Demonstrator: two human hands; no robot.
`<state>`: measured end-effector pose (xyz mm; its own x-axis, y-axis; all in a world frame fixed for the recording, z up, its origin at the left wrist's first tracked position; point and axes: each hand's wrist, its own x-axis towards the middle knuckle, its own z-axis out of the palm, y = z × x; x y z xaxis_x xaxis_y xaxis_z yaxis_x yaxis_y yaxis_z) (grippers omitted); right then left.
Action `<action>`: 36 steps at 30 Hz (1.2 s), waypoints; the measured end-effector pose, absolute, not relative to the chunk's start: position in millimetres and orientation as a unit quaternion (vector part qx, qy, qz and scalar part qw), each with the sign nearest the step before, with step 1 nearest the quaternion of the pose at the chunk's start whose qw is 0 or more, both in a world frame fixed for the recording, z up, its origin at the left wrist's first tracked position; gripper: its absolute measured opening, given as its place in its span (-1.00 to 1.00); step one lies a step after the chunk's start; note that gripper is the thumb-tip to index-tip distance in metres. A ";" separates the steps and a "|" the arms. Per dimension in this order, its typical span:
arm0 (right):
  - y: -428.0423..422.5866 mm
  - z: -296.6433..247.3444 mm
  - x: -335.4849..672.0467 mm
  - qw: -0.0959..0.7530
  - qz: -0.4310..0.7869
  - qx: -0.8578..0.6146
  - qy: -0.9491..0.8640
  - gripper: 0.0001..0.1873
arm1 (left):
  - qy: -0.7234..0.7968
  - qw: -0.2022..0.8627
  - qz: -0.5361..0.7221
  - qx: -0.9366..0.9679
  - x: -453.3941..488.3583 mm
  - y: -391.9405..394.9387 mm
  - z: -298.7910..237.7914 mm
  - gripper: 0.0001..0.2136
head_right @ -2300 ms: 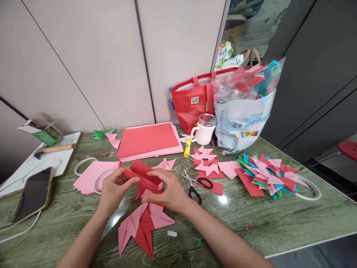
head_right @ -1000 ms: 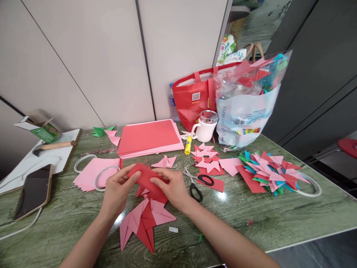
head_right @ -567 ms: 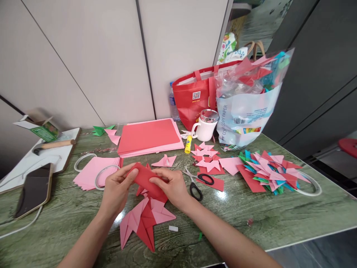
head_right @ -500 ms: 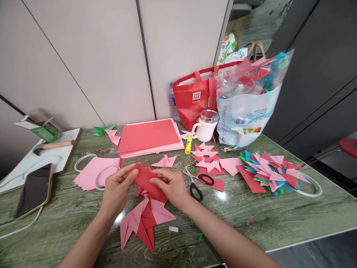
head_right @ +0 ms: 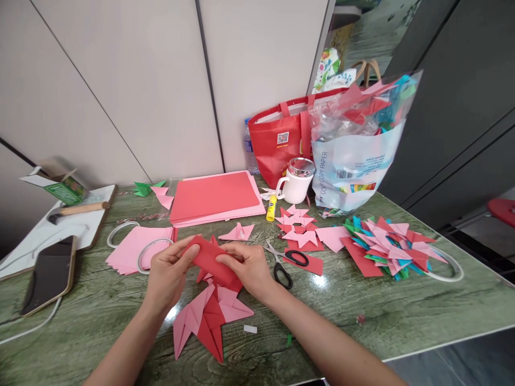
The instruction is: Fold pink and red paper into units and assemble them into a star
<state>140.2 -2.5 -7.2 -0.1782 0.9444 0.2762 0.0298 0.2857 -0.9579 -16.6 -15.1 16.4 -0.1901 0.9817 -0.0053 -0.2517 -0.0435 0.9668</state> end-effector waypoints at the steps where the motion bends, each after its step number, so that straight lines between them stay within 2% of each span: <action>1: -2.5 -6.7 140.5 0.507 0.441 -0.395 -0.626 -0.88 | 0.472 0.507 0.610 0.386 -16.8 -15.2 16.2 -0.77; 18: 0.3 -6.9 146.0 0.477 0.397 -0.410 -0.669 -0.83 | 0.490 0.466 0.531 0.511 -25.9 -14.9 21.7 -0.54; 26: 1.0 -5.6 146.2 0.479 0.409 -0.400 -0.666 -0.84 | 0.472 0.438 0.494 0.584 -31.6 -15.2 23.8 -0.55; 31: 2.6 -8.8 145.6 0.475 0.483 -0.388 -0.625 -0.82 | 0.469 0.430 0.418 0.648 -38.0 -16.1 30.1 -0.71; 36: 5.3 -11.3 146.9 0.459 0.493 -0.395 -0.625 -0.80 | 0.477 0.404 0.369 0.687 -40.7 -14.5 32.9 -0.71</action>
<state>146.9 5.3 -11.3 -0.2677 0.9457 0.1846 0.0417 0.2028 -0.9783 -40.7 -14.5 32.9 0.2714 0.9548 0.1215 0.3576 -0.2172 0.9082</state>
